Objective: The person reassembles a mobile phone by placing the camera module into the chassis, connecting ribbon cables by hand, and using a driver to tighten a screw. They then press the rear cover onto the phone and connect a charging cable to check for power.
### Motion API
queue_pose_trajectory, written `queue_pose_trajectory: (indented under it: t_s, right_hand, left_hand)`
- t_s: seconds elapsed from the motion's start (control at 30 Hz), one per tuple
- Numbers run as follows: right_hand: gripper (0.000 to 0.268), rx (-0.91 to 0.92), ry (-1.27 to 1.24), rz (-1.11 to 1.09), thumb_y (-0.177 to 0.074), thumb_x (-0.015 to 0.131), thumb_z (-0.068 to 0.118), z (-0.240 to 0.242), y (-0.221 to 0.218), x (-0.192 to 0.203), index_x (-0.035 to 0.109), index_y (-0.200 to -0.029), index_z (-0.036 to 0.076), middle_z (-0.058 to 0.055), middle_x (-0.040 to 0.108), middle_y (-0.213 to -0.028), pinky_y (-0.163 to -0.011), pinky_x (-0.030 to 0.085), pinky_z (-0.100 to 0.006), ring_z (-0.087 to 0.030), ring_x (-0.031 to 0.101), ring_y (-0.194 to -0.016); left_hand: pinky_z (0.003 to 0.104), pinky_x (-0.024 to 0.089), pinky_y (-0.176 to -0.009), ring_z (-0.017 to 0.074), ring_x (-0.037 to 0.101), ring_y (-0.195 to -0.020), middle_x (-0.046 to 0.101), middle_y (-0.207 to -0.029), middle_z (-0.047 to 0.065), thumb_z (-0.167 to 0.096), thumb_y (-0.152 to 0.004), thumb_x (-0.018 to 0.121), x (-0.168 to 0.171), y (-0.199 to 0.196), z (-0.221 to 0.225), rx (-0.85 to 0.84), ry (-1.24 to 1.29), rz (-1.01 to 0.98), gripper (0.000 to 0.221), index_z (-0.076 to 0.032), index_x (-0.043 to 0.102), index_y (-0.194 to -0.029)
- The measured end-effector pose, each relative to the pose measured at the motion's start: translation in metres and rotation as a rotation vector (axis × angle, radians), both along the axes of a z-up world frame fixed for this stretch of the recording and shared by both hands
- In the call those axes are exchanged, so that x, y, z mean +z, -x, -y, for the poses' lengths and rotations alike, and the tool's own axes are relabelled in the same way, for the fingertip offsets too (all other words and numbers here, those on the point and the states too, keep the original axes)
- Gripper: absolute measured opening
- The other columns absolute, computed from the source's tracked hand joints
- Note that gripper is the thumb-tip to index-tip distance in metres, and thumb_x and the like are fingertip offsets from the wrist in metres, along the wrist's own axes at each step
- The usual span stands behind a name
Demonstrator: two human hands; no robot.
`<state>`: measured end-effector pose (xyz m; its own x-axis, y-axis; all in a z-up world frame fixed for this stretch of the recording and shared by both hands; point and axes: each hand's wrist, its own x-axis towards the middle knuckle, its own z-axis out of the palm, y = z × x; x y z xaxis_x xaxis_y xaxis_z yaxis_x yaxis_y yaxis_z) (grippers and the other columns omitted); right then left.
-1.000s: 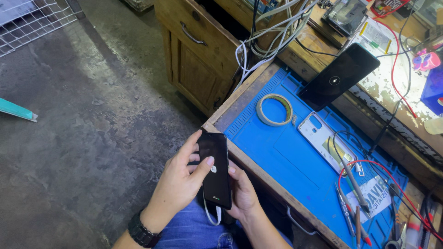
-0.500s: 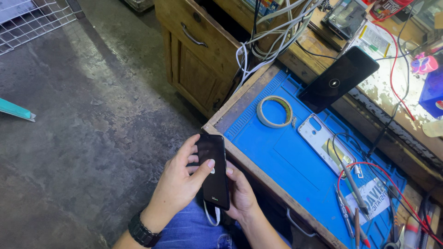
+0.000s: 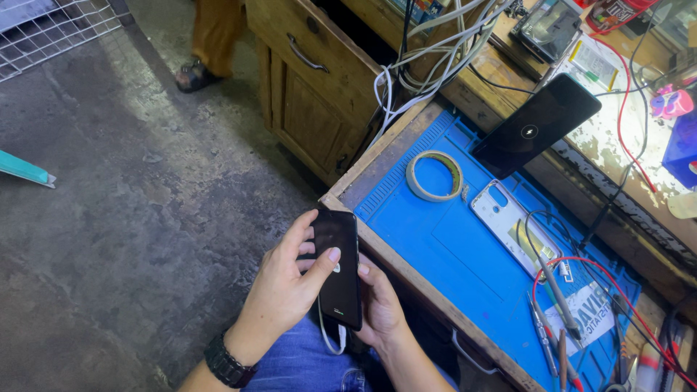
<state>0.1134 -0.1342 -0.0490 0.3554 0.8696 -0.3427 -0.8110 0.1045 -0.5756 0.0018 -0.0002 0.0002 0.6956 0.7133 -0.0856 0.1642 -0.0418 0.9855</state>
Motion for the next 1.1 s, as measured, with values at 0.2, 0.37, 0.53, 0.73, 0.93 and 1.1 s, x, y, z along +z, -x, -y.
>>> queue_pose_trajectory:
  t_s: [0.2, 0.37, 0.53, 0.73, 0.93, 1.1]
  right_hand:
    - [0.058, -0.006, 0.000, -0.001, -0.094, 0.058, 0.029, 0.000, 0.001, 0.001, 0.050, -0.145, 0.001, -0.015, 0.067, -0.125, -0.094, 0.058, -0.038, -0.022, 0.069, -0.110]
    - [0.058, -0.007, -0.004, 0.007, -0.096, 0.058, 0.029, 0.000, 0.001, 0.000, 0.049, -0.146, 0.000, -0.016, 0.066, -0.126, -0.094, 0.057, -0.038, -0.023, 0.068, -0.111]
    - [0.059, -0.004, -0.013, 0.019, -0.095, 0.058, 0.029, -0.002, 0.003, 0.002, 0.049, -0.146, 0.000, -0.016, 0.066, -0.128, -0.096, 0.057, -0.038, -0.023, 0.068, -0.113]
    - [0.060, 0.007, -0.026, 0.040, -0.095, 0.059, 0.029, -0.004, 0.004, 0.007, 0.049, -0.145, -0.001, -0.016, 0.066, -0.128, -0.096, 0.056, -0.038, -0.023, 0.068, -0.112]
    - [0.058, -0.030, -0.026, 0.127, -0.093, 0.062, 0.026, -0.007, 0.009, 0.012, 0.051, -0.142, -0.003, -0.017, 0.065, -0.127, -0.099, 0.054, -0.037, -0.023, 0.066, -0.114]
    - [0.058, -0.071, -0.011, 0.162, -0.091, 0.062, 0.024, -0.012, 0.013, 0.017, 0.050, -0.142, -0.001, -0.017, 0.065, -0.129, -0.102, 0.053, -0.039, -0.024, 0.065, -0.116]
  left_hand:
    - [0.038, 0.063, -0.086, 0.0326, 0.073, -0.114, 0.065, -0.131, 0.027, -0.030, -0.088, 0.072, 0.003, 0.001, -0.001, -0.017, 0.009, 0.040, 0.071, -0.002, 0.045, -0.146]
    - [0.038, 0.063, -0.087, 0.0314, 0.072, -0.114, 0.064, -0.132, 0.026, -0.029, -0.088, 0.072, 0.005, 0.001, -0.001, -0.018, 0.036, 0.028, 0.070, -0.002, 0.044, -0.147]
    - [0.038, 0.063, -0.088, 0.0314, 0.073, -0.114, 0.065, -0.132, 0.026, -0.029, -0.088, 0.072, 0.004, 0.003, -0.001, -0.020, 0.045, 0.050, 0.071, -0.001, 0.044, -0.147]
    - [0.038, 0.062, -0.088, 0.0321, 0.072, -0.114, 0.064, -0.132, 0.027, -0.028, -0.087, 0.073, 0.001, 0.004, -0.002, -0.013, 0.031, 0.047, 0.072, -0.001, 0.044, -0.147]
    - [0.037, 0.061, -0.089, 0.0295, 0.073, -0.113, 0.065, -0.132, 0.024, -0.028, -0.084, 0.077, 0.000, 0.002, 0.000, -0.009, -0.009, 0.039, 0.075, -0.001, 0.046, -0.146]
    - [0.036, 0.061, -0.089, 0.0247, 0.075, -0.110, 0.073, -0.125, 0.018, -0.029, -0.079, 0.082, 0.006, -0.002, 0.002, -0.039, 0.015, 0.048, 0.082, 0.000, 0.044, -0.146]
